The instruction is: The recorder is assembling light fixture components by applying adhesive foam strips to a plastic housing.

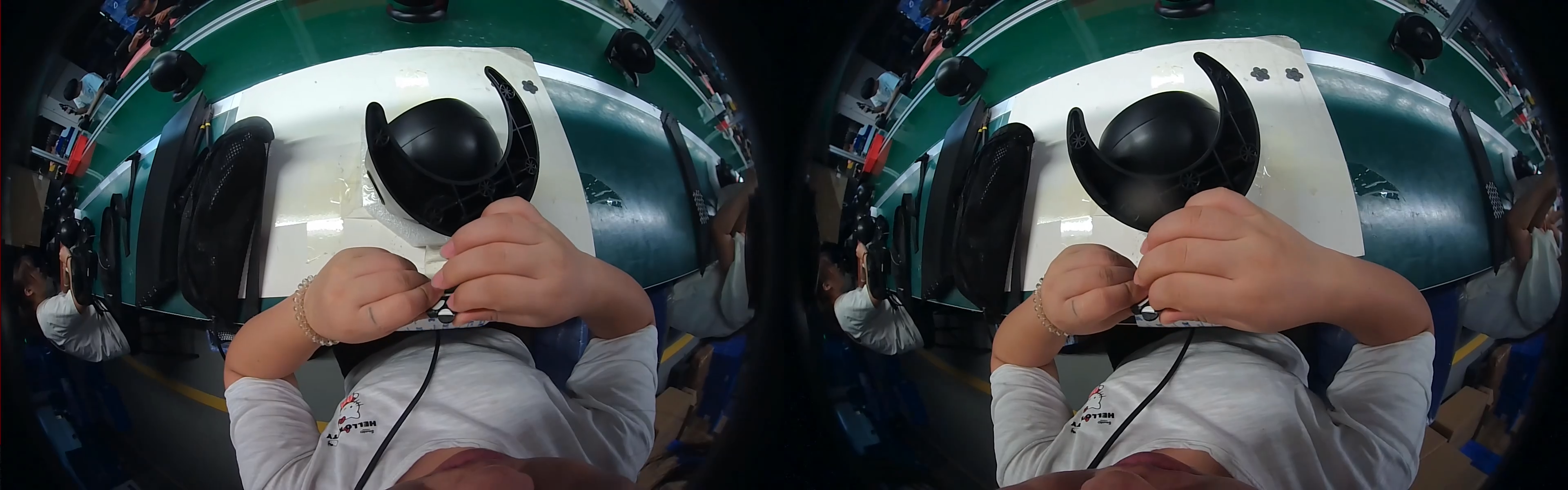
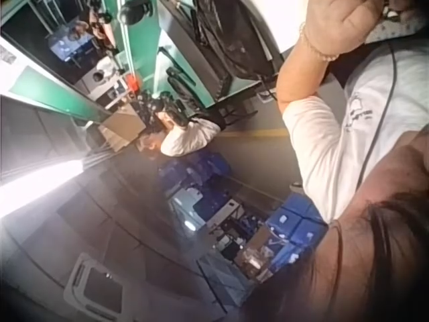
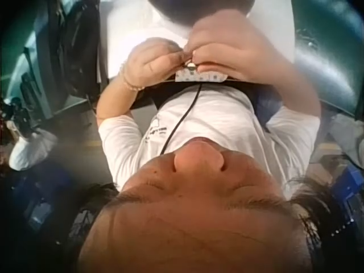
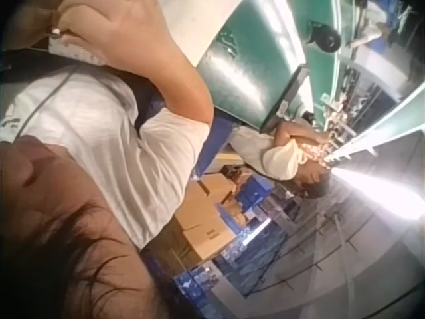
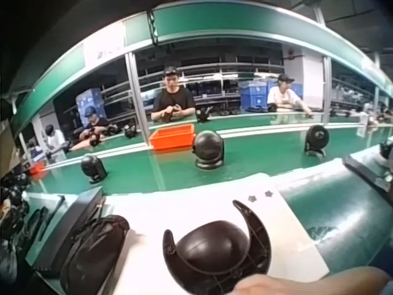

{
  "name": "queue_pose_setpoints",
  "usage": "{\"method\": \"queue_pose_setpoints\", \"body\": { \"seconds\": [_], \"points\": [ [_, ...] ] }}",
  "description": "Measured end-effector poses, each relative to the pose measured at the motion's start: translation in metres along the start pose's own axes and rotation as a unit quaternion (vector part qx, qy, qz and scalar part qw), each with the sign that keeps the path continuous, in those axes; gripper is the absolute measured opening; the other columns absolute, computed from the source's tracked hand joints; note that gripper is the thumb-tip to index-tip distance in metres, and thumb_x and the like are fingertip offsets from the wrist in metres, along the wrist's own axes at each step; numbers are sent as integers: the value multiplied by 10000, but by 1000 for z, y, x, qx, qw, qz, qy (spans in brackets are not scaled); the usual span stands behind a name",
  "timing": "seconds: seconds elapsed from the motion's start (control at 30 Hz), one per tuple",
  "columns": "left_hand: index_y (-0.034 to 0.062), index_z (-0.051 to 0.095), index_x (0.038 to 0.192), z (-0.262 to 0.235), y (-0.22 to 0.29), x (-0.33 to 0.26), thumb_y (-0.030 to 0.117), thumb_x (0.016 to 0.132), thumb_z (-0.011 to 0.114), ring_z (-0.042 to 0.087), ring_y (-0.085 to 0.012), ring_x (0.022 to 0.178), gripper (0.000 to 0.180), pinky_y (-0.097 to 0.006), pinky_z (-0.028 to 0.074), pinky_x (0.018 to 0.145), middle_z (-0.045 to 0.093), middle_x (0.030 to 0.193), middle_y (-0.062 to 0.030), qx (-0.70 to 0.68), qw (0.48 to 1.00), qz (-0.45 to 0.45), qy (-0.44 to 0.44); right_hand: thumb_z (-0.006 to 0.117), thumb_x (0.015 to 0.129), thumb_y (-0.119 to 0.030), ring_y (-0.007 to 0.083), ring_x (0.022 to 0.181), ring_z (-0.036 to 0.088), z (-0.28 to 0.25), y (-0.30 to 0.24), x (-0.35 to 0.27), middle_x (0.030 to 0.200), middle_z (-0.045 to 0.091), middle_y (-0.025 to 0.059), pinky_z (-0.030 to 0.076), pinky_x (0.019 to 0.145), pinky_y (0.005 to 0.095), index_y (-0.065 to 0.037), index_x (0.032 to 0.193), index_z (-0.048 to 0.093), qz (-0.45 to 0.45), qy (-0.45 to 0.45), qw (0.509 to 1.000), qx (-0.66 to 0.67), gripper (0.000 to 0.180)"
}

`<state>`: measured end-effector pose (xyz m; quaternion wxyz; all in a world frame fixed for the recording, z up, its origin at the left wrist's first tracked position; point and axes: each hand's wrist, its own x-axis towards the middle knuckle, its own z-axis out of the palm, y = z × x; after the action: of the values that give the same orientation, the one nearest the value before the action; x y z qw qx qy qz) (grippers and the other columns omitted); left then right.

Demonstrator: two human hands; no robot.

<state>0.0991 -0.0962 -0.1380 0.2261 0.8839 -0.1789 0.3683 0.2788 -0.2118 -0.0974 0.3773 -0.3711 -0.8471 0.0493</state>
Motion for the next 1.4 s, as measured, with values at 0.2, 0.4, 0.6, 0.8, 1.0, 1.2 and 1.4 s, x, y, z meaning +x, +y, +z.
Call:
{"method": "queue_pose_setpoints", "body": {
  "seconds": [0.2,0.4,0.6,0.8,1.0,1.2,1.4],
  "points": [
    [19,586,816,-3,2,5,76,640,705,540,-185,537,220,-280,418,445,542,658,-56,-43,998,-56,2,731,669,-234,206,885,558,-4,5,-3,923,601,5,398,685,325,-116,746,580,-15,36,999,7,206],
    [24,579,794,-2,2,5,75,635,711,511,-193,505,213,-297,389,431,508,619,-48,-65,994,-84,9,685,668,-128,229,873,572,1,-1,0,950,589,38,417,688,327,-82,869,583,-25,81,996,-17,230],
    [40,569,783,-3,2,5,75,635,709,522,-191,519,207,-291,404,439,514,626,-42,-53,996,-72,-6,670,666,-121,213,1004,517,-10,-4,3,1067,565,20,373,788,348,-117,864,605,56,-10,998,-32,208],
    [45,565,782,-1,2,6,85,641,712,532,-192,527,207,-292,417,446,533,646,-44,-70,996,-64,-6,654,688,-124,209,1073,472,-13,-2,3,1083,550,5,339,843,356,-124,811,592,61,-48,997,-10,138],
    [36,566,757,-2,2,5,102,660,713,518,-197,502,188,-293,403,435,522,621,-55,-68,994,-87,-11,648,694,-120,212,1075,479,-8,1,-1,1072,550,20,357,843,365,-94,787,571,29,-33,997,-60,124],
    [29,565,730,-1,3,5,89,669,704,499,-201,475,163,-296,389,426,500,587,-62,-72,993,-98,0,654,690,-129,235,986,542,-1,2,-3,1038,567,47,405,783,366,-79,828,564,-18,113,985,-130,172],
    [29,561,729,-2,1,5,77,657,697,502,-214,477,161,-302,391,425,496,583,-62,-81,992,-94,13,634,743,-135,170,848,562,18,-5,0,917,593,4,376,681,277,-184,1009,561,-81,153,982,-79,280]
  ]
}}
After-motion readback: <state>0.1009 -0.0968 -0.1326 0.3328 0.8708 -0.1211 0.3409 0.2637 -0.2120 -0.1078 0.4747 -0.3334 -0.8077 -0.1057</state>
